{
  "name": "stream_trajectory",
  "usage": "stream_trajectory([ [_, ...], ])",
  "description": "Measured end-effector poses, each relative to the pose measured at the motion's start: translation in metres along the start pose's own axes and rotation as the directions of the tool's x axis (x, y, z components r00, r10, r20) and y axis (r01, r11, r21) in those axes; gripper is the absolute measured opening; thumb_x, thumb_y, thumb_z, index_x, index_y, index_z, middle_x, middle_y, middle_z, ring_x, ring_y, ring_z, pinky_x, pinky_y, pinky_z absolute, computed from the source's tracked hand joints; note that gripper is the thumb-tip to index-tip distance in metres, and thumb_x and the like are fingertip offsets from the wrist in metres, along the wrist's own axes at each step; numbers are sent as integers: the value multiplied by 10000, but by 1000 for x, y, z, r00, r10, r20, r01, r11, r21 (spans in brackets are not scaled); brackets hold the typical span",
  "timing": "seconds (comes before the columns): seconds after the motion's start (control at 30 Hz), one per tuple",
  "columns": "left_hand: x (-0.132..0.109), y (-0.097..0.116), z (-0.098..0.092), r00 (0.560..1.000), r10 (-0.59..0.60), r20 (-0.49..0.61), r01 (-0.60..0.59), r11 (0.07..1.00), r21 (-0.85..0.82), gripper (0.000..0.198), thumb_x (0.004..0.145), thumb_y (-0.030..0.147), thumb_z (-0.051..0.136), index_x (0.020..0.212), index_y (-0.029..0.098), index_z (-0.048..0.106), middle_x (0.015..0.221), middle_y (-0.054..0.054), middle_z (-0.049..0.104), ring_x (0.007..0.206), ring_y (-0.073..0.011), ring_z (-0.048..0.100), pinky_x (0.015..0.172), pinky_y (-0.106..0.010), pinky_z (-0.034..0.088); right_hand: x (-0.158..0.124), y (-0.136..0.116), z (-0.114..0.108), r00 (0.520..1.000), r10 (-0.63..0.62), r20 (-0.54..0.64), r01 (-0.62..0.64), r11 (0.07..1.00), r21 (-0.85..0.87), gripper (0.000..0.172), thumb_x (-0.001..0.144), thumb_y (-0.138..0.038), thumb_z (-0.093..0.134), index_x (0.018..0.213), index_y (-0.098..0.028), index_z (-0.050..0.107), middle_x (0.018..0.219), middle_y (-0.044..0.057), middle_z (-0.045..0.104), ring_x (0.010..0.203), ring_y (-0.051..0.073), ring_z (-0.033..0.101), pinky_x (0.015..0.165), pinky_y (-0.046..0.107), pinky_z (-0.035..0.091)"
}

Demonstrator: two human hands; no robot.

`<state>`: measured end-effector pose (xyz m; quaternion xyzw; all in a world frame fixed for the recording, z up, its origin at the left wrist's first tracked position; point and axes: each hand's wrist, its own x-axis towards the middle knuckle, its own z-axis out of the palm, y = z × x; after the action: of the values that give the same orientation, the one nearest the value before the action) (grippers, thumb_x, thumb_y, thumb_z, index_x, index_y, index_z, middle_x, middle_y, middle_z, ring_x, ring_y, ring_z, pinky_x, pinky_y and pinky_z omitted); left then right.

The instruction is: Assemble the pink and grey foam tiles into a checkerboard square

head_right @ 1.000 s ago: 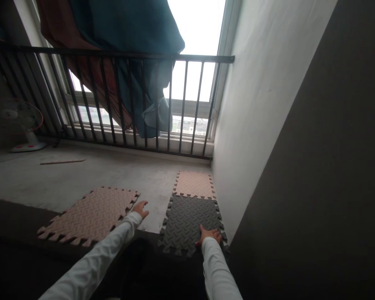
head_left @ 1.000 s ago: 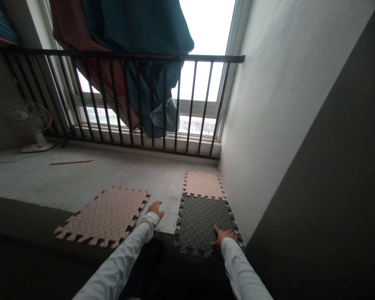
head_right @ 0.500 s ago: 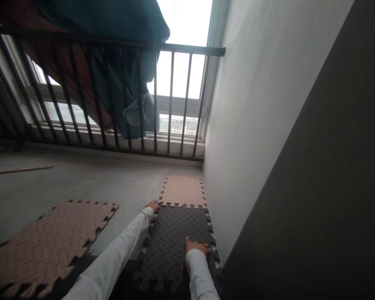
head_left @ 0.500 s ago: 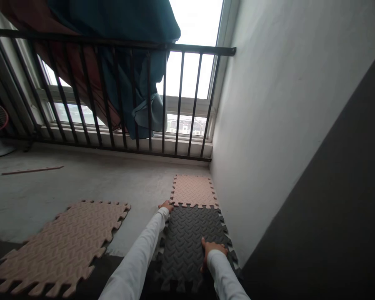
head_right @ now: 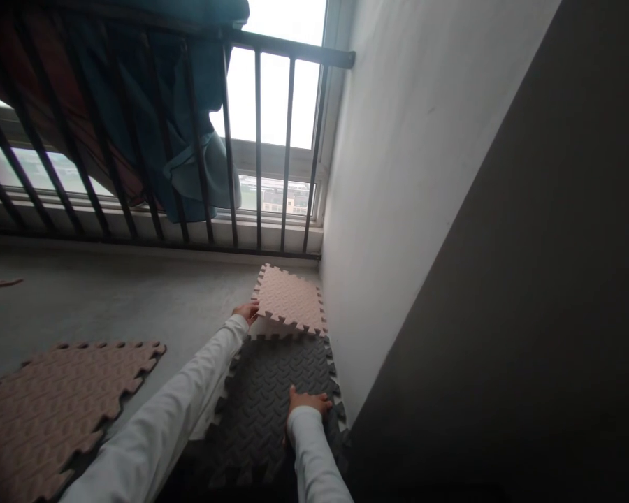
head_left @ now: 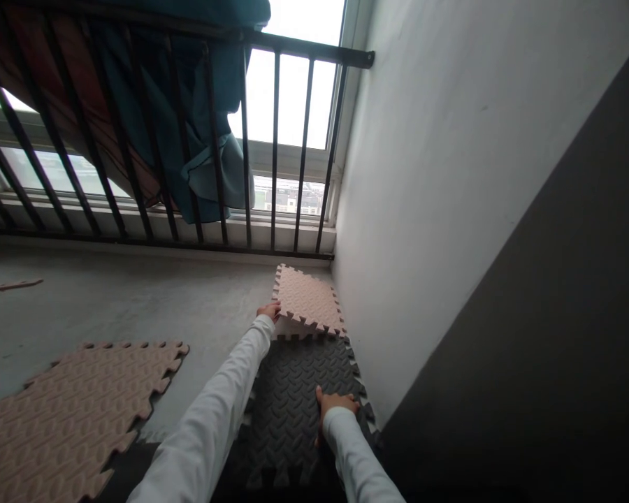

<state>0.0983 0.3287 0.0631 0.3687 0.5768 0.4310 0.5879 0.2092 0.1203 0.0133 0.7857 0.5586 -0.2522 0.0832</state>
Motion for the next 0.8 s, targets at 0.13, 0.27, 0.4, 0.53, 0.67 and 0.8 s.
stream_trajectory([
  [0.13, -23, 52, 16, 998, 55, 40, -48, 986, -160, 277, 623, 63, 533, 867, 168, 611, 761, -31, 631, 695, -95, 580, 589, -212, 442, -13, -9, -14, 982, 163, 92, -156, 985, -79, 901, 466, -445, 688, 1251, -370, 254, 1223, 127, 445, 1125, 441, 298, 718, 653, 304],
  [0.27, -48, 109, -11, 984, 165, 62, -137, 937, -320, 296, 622, 47, 544, 888, 161, 605, 757, -23, 623, 669, -97, 561, 616, -263, 454, -21, -11, -20, 983, 146, 114, -133, 984, -121, 1095, 330, -327, 764, 1264, -381, 195, 1237, 100, 437, 1123, 437, 303, 769, 621, 316],
  [0.4, -80, 135, -103, 971, 237, 38, -201, 891, -408, 215, 606, 3, 541, 753, 144, 610, 697, -4, 605, 649, -111, 547, 620, -330, 470, -20, -8, -18, 984, 147, 105, -131, 981, -143, 1137, 297, -286, 770, 1259, -403, 176, 1250, 78, 424, 1130, 390, 330, 800, 573, 336],
  [0.53, -114, 122, -230, 969, 189, -158, -236, 891, -388, 197, 633, -13, 495, 699, 153, 580, 710, 4, 593, 657, -104, 547, 593, -307, 495, -19, -7, -19, 985, 148, 86, -136, 982, -135, 1096, 331, -292, 758, 1257, -408, 182, 1256, 81, 417, 1129, 371, 348, 816, 566, 332],
  [0.67, -137, 85, -357, 897, 201, -394, -315, 916, -248, 198, 638, 25, 475, 744, 166, 563, 714, 11, 590, 656, -99, 550, 596, -290, 509, -16, -6, -19, 991, 124, 46, -119, 988, -96, 978, 358, -325, 746, 1226, -386, 299, 1243, 90, 432, 1095, 323, 414, 813, 502, 374],
  [0.8, -145, 38, -445, 698, 317, -642, -38, 912, 409, 190, 601, 136, 539, 790, 145, 562, 605, 7, 560, 604, -144, 543, 563, -319, 491, -9, 2, -9, 988, 61, -140, -62, 998, -3, 754, 389, -355, 732, 1105, -300, 502, 1094, 112, 557, 965, 286, 527, 759, 425, 423],
])
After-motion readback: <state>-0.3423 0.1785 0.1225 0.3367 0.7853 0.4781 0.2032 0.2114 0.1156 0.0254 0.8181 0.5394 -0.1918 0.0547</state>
